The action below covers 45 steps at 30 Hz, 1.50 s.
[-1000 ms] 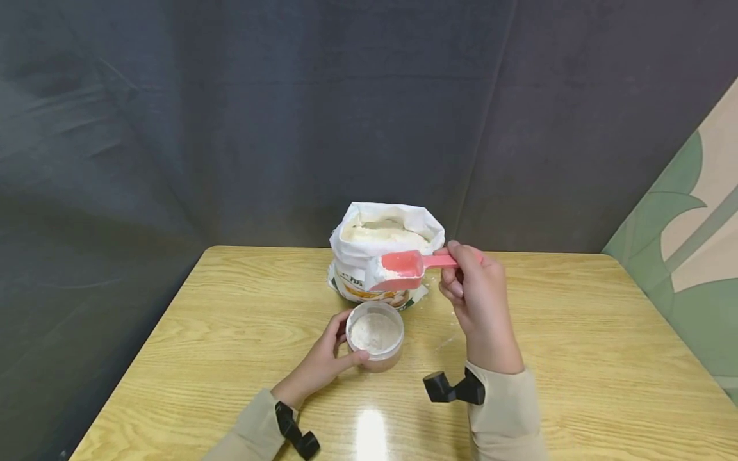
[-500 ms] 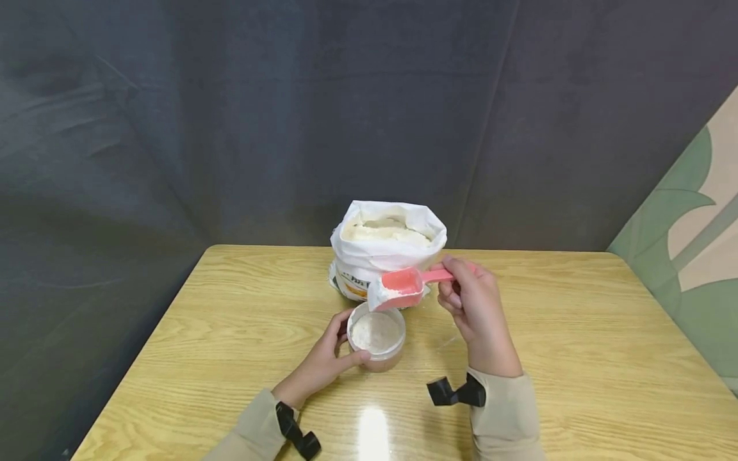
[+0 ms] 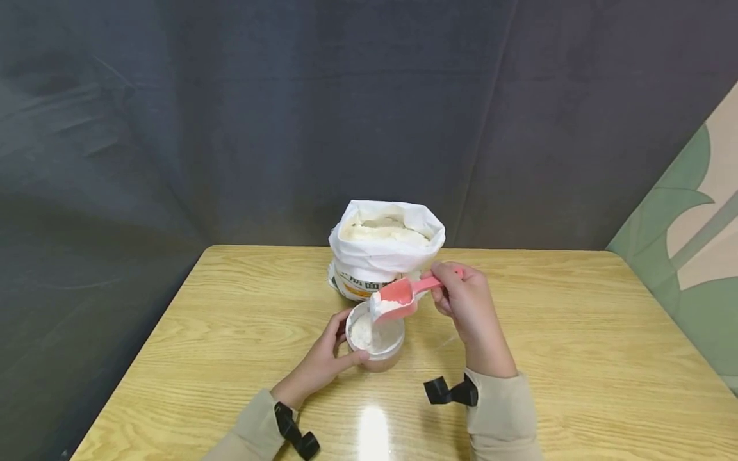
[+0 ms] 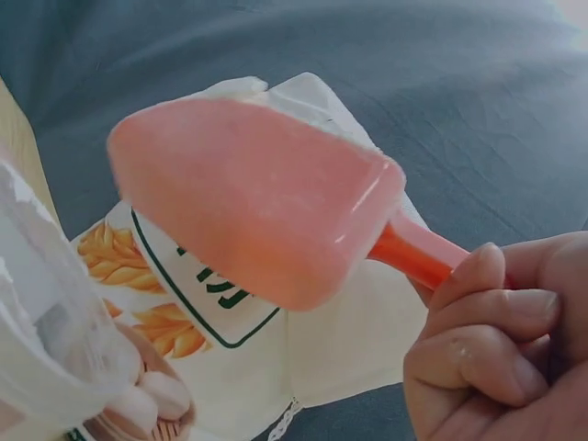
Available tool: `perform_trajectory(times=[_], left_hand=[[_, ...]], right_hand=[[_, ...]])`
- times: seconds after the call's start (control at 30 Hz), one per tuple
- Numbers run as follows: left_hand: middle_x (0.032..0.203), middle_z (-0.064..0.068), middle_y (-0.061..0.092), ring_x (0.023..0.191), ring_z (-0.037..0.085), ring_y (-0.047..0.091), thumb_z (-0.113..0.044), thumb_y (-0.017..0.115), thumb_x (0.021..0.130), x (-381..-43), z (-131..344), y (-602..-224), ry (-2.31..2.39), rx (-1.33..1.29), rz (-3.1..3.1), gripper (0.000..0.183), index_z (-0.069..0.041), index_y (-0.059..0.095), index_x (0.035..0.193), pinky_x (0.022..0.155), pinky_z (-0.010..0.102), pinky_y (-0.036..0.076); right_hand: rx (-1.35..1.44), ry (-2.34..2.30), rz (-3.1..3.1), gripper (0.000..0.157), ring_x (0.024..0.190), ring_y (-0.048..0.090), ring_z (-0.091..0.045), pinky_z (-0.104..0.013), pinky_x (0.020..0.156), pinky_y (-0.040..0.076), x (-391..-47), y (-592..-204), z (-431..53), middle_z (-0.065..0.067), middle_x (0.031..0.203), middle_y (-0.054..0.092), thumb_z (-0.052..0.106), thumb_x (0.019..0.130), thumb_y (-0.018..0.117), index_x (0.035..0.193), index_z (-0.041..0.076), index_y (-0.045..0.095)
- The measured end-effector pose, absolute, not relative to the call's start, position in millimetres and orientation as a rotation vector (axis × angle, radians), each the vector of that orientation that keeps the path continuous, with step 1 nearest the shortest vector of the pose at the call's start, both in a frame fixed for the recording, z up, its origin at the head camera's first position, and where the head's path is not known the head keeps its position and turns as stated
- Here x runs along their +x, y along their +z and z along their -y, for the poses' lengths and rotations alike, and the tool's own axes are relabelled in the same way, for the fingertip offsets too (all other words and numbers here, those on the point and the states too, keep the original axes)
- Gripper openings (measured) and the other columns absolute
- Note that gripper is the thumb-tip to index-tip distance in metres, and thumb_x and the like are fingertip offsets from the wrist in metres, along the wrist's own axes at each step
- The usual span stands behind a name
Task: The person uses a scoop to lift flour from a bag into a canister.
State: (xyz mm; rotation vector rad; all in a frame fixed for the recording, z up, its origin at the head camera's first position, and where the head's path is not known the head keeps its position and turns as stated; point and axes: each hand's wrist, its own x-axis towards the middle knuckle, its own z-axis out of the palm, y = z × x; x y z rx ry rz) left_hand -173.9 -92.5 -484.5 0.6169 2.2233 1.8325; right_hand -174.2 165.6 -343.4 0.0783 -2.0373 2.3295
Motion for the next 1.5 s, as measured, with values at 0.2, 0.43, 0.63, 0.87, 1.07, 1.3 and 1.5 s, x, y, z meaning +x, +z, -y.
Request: perform_trajectory(times=[0.2, 0.43, 0.63, 0.87, 1.07, 1.3, 1.5], left_hand=[[0.155, 0.008, 0.039, 0.141, 0.022, 0.04, -0.03, 0.078, 0.092, -173, 93, -484, 1.853, 0.606, -2.222, 0.079, -0.015, 0.032, 0.155, 0.118, 0.04, 0.035], [0.155, 0.008, 0.04, 0.141, 0.022, 0.041, -0.029, 0.078, 0.091, -174, 92, -483, 1.849, 0.621, -2.23, 0.08, -0.015, 0.032, 0.155, 0.117, 0.04, 0.035], [0.155, 0.008, 0.039, 0.141, 0.022, 0.04, -0.029, 0.078, 0.091, -173, 92, -483, 1.855, 0.614, -2.222, 0.08, -0.015, 0.032, 0.155, 0.118, 0.04, 0.035], [0.155, 0.008, 0.04, 0.141, 0.022, 0.041, -0.026, 0.078, 0.091, -173, 92, -482, 1.855, 0.599, -2.22, 0.079, -0.014, 0.032, 0.155, 0.118, 0.041, 0.035], [0.154, 0.008, 0.04, 0.141, 0.022, 0.04, -0.028, 0.078, 0.091, -173, 92, -482, 1.848, 0.593, -2.214, 0.08, -0.015, 0.031, 0.155, 0.118, 0.042, 0.034], [0.155, 0.008, 0.039, 0.141, 0.022, 0.04, -0.029, 0.077, 0.092, -173, 91, -482, 1.845, 0.596, -2.216, 0.079, -0.016, 0.031, 0.155, 0.118, 0.041, 0.034], [0.154, 0.008, 0.04, 0.141, 0.022, 0.041, -0.028, 0.078, 0.092, -173, 92, -482, 1.849, 0.606, -2.222, 0.079, -0.014, 0.032, 0.155, 0.118, 0.041, 0.035]], right_hand=[[0.021, 2.089, 2.289, 0.03, 0.046, 0.039, -0.006, -0.018, 0.043, 0.031, -174, -344, -161, 0.002, 0.057, 0.052, 0.015, 0.104, 0.054, 0.084, 0.002, 0.072], [-0.008, 1.884, 2.436, 0.029, 0.048, 0.039, -0.007, -0.018, 0.042, 0.03, -172, -342, -153, 0.001, 0.058, 0.053, 0.015, 0.102, 0.054, 0.091, -0.008, 0.066], [0.042, 1.675, 2.511, 0.028, 0.05, 0.042, -0.009, -0.02, 0.044, 0.033, -171, -342, -142, -0.001, 0.058, 0.054, 0.013, 0.101, 0.056, 0.084, -0.007, 0.067], [0.181, 1.408, 2.626, 0.032, 0.06, 0.051, -0.018, -0.025, 0.052, 0.039, -164, -343, -123, -0.002, 0.06, 0.053, 0.013, 0.101, 0.057, 0.07, 0.006, 0.056], [0.31, 1.293, 2.667, 0.037, 0.059, 0.051, -0.014, -0.025, 0.053, 0.041, -162, -346, -113, 0.004, 0.058, 0.045, 0.012, 0.1, 0.059, 0.065, 0.012, 0.047], [0.366, 1.138, 2.694, 0.032, 0.055, 0.037, -0.011, -0.025, 0.051, 0.033, -158, -344, -110, 0.005, 0.058, 0.037, 0.01, 0.1, 0.058, 0.068, 0.011, 0.052], [0.402, 1.036, 2.714, 0.028, 0.055, 0.036, -0.011, -0.026, 0.052, 0.033, -154, -339, -108, 0.005, 0.059, 0.035, 0.011, 0.101, 0.058, 0.073, 0.011, 0.056]])
